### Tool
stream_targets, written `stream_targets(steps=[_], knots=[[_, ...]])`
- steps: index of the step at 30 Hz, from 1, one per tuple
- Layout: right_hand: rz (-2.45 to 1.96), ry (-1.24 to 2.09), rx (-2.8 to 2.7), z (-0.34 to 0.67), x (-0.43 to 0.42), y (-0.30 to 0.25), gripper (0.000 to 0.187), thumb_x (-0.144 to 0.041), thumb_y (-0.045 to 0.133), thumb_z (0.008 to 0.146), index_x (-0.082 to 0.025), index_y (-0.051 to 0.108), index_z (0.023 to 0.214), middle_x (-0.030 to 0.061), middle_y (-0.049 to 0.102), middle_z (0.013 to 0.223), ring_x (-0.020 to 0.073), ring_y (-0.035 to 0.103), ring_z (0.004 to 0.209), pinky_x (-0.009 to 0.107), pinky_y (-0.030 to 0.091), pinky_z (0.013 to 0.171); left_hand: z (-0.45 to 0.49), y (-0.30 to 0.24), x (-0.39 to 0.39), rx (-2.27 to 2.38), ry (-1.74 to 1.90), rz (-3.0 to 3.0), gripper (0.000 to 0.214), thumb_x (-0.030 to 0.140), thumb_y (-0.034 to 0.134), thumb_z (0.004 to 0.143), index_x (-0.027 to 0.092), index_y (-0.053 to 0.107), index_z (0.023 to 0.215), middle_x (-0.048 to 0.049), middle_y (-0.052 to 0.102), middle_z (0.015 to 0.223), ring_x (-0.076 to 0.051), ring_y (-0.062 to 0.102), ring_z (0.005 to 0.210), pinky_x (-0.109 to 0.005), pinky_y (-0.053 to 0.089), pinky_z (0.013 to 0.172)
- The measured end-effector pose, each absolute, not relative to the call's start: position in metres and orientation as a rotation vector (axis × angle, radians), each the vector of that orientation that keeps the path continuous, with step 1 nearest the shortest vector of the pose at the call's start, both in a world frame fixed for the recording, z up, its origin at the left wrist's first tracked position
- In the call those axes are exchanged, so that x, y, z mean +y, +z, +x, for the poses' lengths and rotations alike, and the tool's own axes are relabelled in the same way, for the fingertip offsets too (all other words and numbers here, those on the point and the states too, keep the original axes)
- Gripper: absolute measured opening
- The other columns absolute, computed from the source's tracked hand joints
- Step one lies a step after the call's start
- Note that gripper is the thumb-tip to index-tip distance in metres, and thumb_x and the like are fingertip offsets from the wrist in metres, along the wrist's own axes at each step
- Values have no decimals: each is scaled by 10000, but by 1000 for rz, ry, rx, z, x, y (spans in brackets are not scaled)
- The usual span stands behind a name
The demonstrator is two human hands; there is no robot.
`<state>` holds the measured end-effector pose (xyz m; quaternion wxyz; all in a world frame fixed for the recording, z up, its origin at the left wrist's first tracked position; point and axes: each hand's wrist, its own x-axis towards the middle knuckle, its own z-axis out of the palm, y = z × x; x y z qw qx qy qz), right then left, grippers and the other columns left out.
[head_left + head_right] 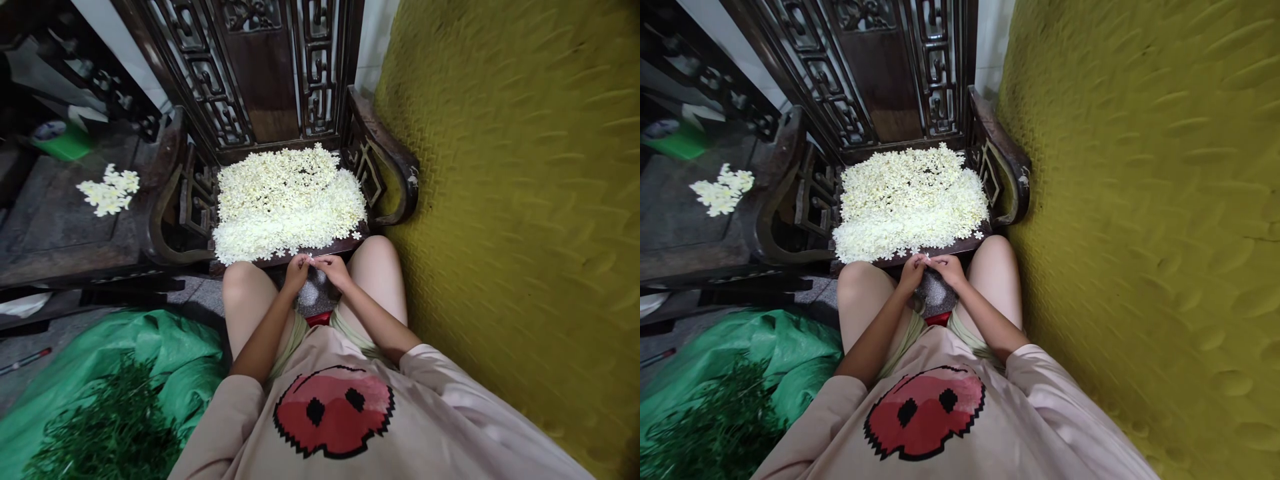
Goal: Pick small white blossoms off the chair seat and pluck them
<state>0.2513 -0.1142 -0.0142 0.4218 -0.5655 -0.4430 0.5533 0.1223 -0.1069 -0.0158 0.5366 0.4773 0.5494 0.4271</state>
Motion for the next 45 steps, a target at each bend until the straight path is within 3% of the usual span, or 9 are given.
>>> stream_targets(steps=[10, 19, 24, 29, 32, 36, 45], knots=[[-1470, 1374, -999, 251, -115, -4, 184, -342, 641, 597, -160, 618, 600, -8, 582, 541, 117, 515, 531, 238, 379, 557, 128, -19, -107, 1306, 994, 929, 163, 320, 599, 686, 175, 545, 636, 26, 484, 549, -113, 429, 556, -236, 331, 580], [-1455, 1425, -759, 257, -106, -6, 131, -307, 586, 606, -178, 567, 599, -35, 554, 563, 112, 524, 569, 235, 374, 595, 86, -20, -76, 1251, 1454, 151, 201, 283, 606, 730, 178, 447, 665, 41, 442, 571, -65, 446, 516, -187, 355, 546], [-1429, 1503, -723, 264, -106, -4, 202, -360, 640, 576, -177, 601, 653, -17, 594, 651, 108, 527, 579, 238, 366, 587, 62, -15, -57, 1325, 1615, 152, 116, 277, 568, 780, 192, 518, 841, 1, 531, 718, -71, 549, 656, -188, 414, 668], [-1470, 1527, -740, 258, -108, -5, 207, -357, 649, 577, -168, 606, 650, -20, 589, 644, 95, 510, 560, 240, 364, 584, 78, -19, -64, 1378, 1472, 193, 309, 352, 530, 800, 260, 515, 1095, -56, 590, 1010, -96, 590, 795, -212, 426, 693], [-1487, 1525, -786, 256, -108, -6, 195, -346, 646, 587, -164, 611, 646, -26, 574, 611, 91, 492, 546, 239, 361, 579, 98, -19, -81, 1368, 1194, 454, 350, 362, 642, 693, 214, 598, 1007, -54, 619, 972, -104, 579, 714, -215, 404, 624], [-1452, 1525, -857, 255, -110, -8, 184, -340, 648, 595, -167, 614, 648, -25, 574, 594, 95, 481, 541, 241, 361, 574, 119, -19, -100, 1248, 874, 772, 311, 376, 710, 569, 154, 665, 782, -44, 645, 758, -130, 556, 647, -237, 378, 590], [-1436, 1464, -916, 255, -107, -14, 204, -355, 652, 607, -173, 631, 698, -6, 595, 626, 115, 500, 583, 250, 388, 592, 123, -19, -100, 1389, 1044, 747, 169, 286, 670, 548, 149, 662, 647, -11, 622, 623, -117, 507, 602, -256, 376, 622]])
